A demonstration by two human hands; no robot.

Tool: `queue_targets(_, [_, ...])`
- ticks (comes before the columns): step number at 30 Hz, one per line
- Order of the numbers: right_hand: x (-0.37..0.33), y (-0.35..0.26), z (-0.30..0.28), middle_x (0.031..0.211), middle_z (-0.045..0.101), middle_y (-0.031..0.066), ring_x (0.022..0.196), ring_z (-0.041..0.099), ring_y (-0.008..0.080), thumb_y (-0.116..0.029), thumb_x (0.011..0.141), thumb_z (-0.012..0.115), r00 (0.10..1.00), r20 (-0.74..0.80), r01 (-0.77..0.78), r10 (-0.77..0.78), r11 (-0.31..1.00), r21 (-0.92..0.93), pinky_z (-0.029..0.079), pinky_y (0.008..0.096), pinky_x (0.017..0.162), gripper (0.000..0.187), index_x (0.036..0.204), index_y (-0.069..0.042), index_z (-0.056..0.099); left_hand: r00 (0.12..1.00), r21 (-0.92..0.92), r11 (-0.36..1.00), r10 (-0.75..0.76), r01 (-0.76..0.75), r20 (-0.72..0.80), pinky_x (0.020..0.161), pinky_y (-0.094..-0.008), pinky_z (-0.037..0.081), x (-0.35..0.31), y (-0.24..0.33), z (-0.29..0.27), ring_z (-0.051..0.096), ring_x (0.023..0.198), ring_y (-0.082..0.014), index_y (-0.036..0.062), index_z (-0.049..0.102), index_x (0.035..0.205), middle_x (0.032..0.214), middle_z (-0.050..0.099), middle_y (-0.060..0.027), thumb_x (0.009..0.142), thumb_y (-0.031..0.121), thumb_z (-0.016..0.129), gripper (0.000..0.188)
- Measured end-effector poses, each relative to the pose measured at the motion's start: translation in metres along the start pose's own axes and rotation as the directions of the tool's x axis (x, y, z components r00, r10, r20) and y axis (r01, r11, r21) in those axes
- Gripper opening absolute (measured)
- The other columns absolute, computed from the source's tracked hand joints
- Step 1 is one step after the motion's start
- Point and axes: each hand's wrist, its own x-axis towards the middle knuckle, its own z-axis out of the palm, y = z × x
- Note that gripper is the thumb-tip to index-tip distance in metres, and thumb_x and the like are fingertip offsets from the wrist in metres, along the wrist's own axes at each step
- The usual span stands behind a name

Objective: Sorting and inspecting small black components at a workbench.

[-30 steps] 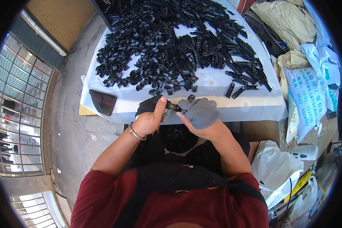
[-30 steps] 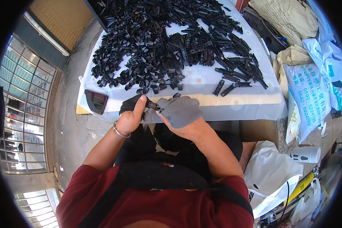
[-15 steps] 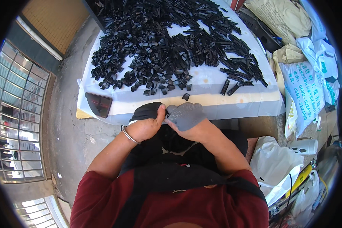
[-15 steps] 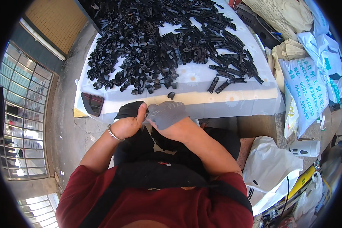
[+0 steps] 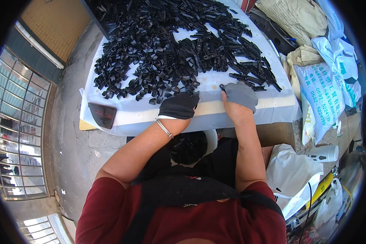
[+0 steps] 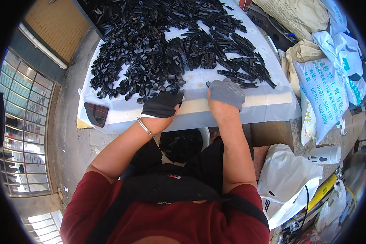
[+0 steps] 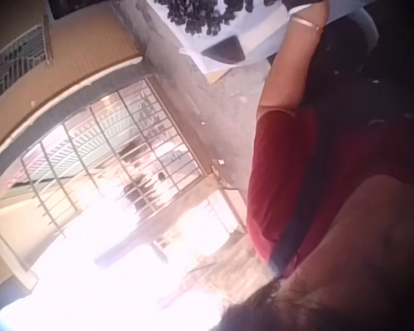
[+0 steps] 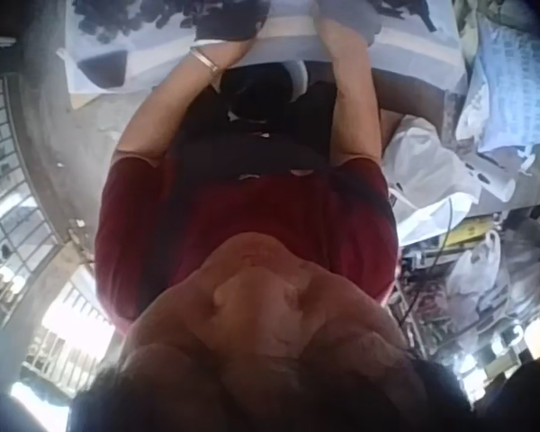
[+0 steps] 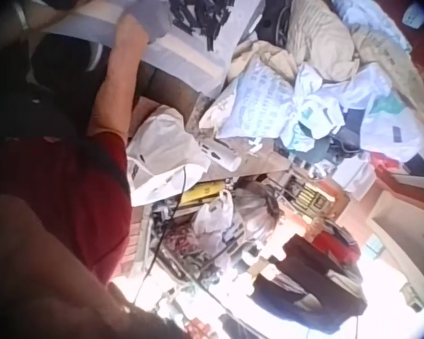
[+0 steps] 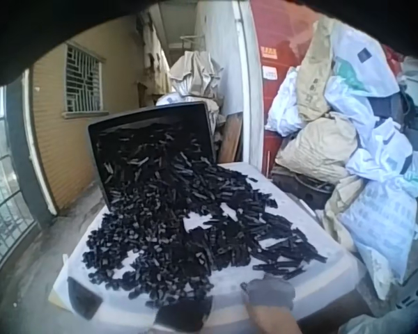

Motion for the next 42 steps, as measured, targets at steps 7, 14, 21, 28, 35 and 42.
queue_targets(7, [-0.02,-0.026,0.001,0.085,0.06,0.0142,0.076,0.057,0.0307,-0.023,0.078,0.059,0.918,-0.357,0.279,-0.174,0.921,0.27,0.045,0.0401,0.067,0.022,0.087,-0.003,0.06,0.997,-0.094,0.993,-0.07,0.068,-0.019,0.069,-0.0388,0.046,-0.01,-0.01,-0.001,0.058,0.079,-0.0312,0.0052,0.056,0.101,0.087,0.06,-0.0148,0.079,0.02,0.051,0.026])
queue_targets(14, [-0.044,-0.061,-0.001,0.084,0.06,0.0123,0.075,0.057,0.0304,-0.024,0.075,0.064,0.832,-0.411,0.546,-0.373,0.684,0.485,0.045,0.0379,0.066,0.027,0.093,-0.004,0.059,0.943,-0.531,0.791,-0.174,0.305,0.283,0.069,-0.0336,0.044,-0.034,-0.021,-0.028,0.056,0.082,-0.0303,0.0092,0.055,0.103,0.093,0.057,-0.0144,0.081,0.015,0.048,0.024])
queue_targets(21, [-0.046,-0.068,0.009,0.079,0.058,0.0112,0.071,0.055,0.0289,-0.031,0.075,0.063,0.867,-0.295,0.495,-0.402,0.618,0.611,0.043,0.0391,0.06,0.028,0.085,-0.005,0.06,0.913,-0.642,0.651,-0.259,0.405,0.314,0.072,-0.0314,0.045,-0.053,-0.021,-0.019,0.058,0.086,-0.0245,0.0071,0.051,0.113,0.1,0.058,-0.0127,0.091,0.035,0.039,0.037])
queue_targets(28, [-0.046,-0.057,-0.012,0.081,0.061,0.0131,0.074,0.057,0.0295,-0.027,0.079,0.061,0.877,-0.227,0.466,-0.423,0.636,0.616,0.045,0.0375,0.066,0.025,0.091,-0.004,0.06,0.89,-0.837,0.434,-0.438,0.332,0.127,0.068,-0.0279,0.044,-0.053,-0.017,-0.014,0.057,0.073,-0.0168,0.0004,0.06,0.098,0.077,0.061,-0.0099,0.092,0.045,0.035,0.051])
queue_targets(35, [-0.048,-0.057,-0.018,0.082,0.06,0.0125,0.075,0.056,0.0299,-0.025,0.081,0.059,0.86,-0.203,0.501,-0.469,0.695,0.515,0.044,0.0373,0.067,0.023,0.09,-0.004,0.061,0.914,-0.733,0.615,-0.404,0.292,0.025,0.064,-0.028,0.044,-0.048,-0.009,-0.029,0.055,0.068,-0.0159,-0.0013,0.059,0.089,0.075,0.061,-0.0075,0.094,0.034,0.038,0.041])
queue_targets(42, [-0.052,-0.062,-0.002,0.087,0.06,0.0099,0.08,0.055,0.0285,-0.026,0.08,0.058,0.846,-0.202,0.51,-0.494,0.636,0.579,0.044,0.0369,0.069,0.025,0.094,-0.005,0.058,0.958,-0.53,0.819,-0.284,0.218,-0.044,0.06,-0.0353,0.044,-0.051,-0.008,-0.027,0.057,0.067,-0.0313,0.0004,0.057,0.081,0.072,0.059,-0.0147,0.093,0.025,0.036,0.034])
